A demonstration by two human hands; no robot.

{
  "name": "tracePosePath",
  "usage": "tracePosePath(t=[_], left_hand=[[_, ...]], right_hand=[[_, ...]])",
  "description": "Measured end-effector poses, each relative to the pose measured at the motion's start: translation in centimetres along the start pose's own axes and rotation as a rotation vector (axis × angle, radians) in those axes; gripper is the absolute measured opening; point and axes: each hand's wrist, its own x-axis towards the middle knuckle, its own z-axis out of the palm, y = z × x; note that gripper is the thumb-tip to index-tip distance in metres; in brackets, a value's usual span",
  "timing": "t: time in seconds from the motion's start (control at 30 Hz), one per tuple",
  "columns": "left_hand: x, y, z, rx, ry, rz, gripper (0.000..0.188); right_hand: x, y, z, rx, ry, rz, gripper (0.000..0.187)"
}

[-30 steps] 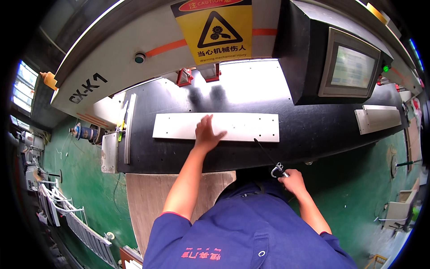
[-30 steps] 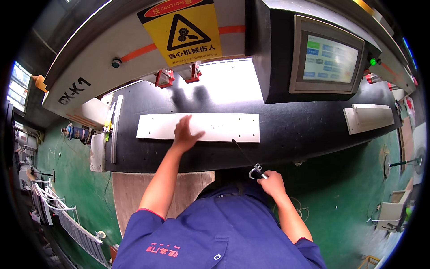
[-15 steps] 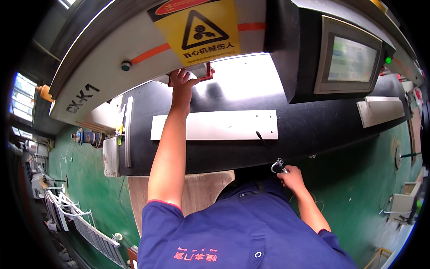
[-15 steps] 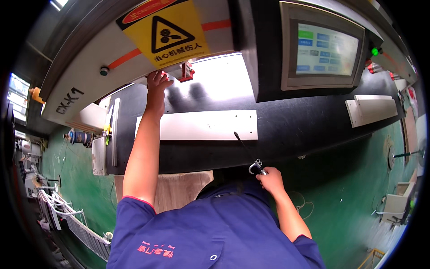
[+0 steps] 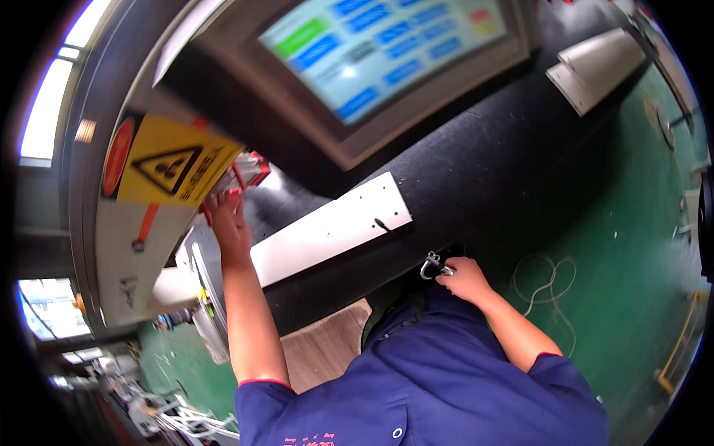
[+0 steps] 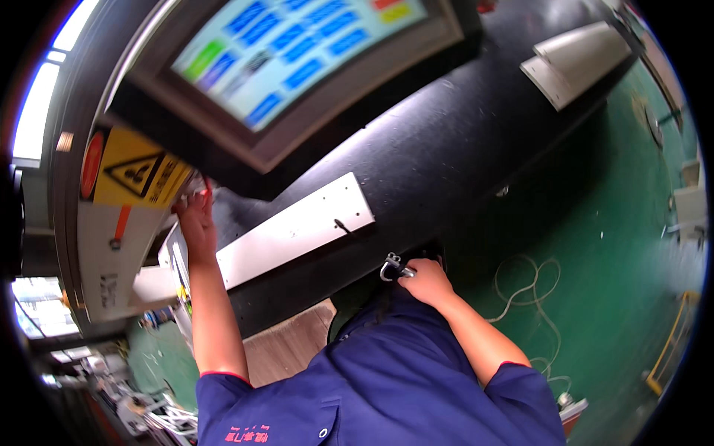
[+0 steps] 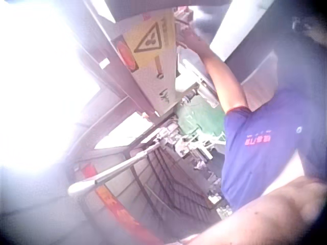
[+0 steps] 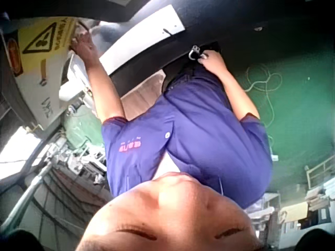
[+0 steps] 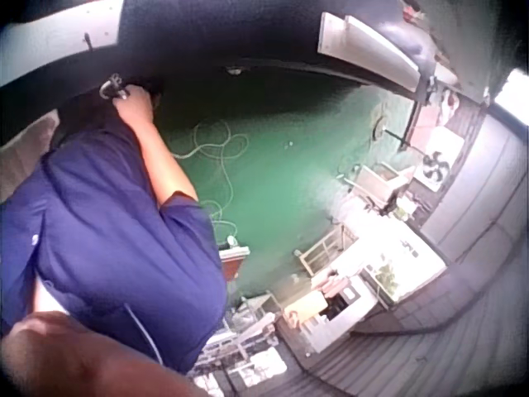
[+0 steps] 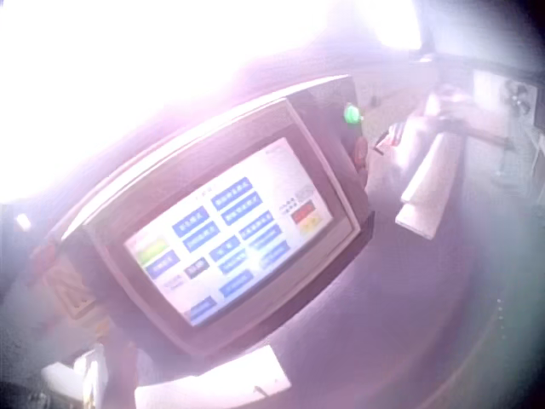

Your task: The person positions wooden boards into a machine, presses a button to clamp and process them, and carries the finished boards to a work table.

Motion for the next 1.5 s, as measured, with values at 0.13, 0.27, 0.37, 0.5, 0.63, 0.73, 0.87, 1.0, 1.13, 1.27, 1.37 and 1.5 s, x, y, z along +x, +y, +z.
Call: tracePosePath(t=[0.13,0.27,0.37,0.5,0.63,0.73,0.87,1.0,1.13,1.27,1.37,1.5], left_hand=[[-1.0,0.1,2.4,0.081,0.075,-0.039,0.070],[-0.9,-0.5,2.5,0.080,0.032,-0.005,0.068],[-0.9,-1.5,1.9,0.144,-0.006,0.002,0.079],[-0.5,-3.0,3.1,0.022,-0.066,-0.123,0.099],[-0.5,-3.3,6.6,0.181,-0.108,-0.131,0.102],[-1.5,-2.3,8.7,0.234,-0.203,-0.029,0.103],[-2.5,-0.1,9.8,0.348,-0.201,-0.058,0.099],[-3.7,-0.8,6.6,0.563,-0.278,-0.041,0.085],[-9.4,-5.3,1.0,0.822,-0.232,-0.149,0.066],[-14.9,-6.8,-0.1,1.275,-0.445,-0.017,0.069],[-16.3,-7.9,0.6,1.465,-0.412,0.023,0.069],[-16.3,-9.2,0.6,1.514,-0.306,0.115,0.066]], right_hand=[[0.5,1.1,-0.6,0.008,-0.007,-0.011,0.024],[1.0,1.5,-0.6,0.028,-0.030,-0.049,0.024],[1.5,1.9,-0.5,0.067,-0.073,-0.048,0.025],[2.1,2.1,-0.4,0.080,-0.102,0.032,0.024],[1.8,0.8,-0.6,0.177,-0.136,0.050,0.015],[2.0,0.2,-0.4,0.229,-0.159,0.051,0.014],[1.7,-0.4,-0.6,0.192,-0.149,0.048,0.014],[1.3,-0.9,-0.9,0.143,-0.143,0.045,0.014],[1.2,-1.2,-0.9,0.120,-0.130,0.047,0.015],[1.3,-1.3,-0.9,0.079,-0.143,0.033,0.015],[1.4,-1.3,-0.8,0.062,-0.154,0.029,0.016],[1.2,-1.6,-0.7,0.058,-0.146,0.031,0.015]])
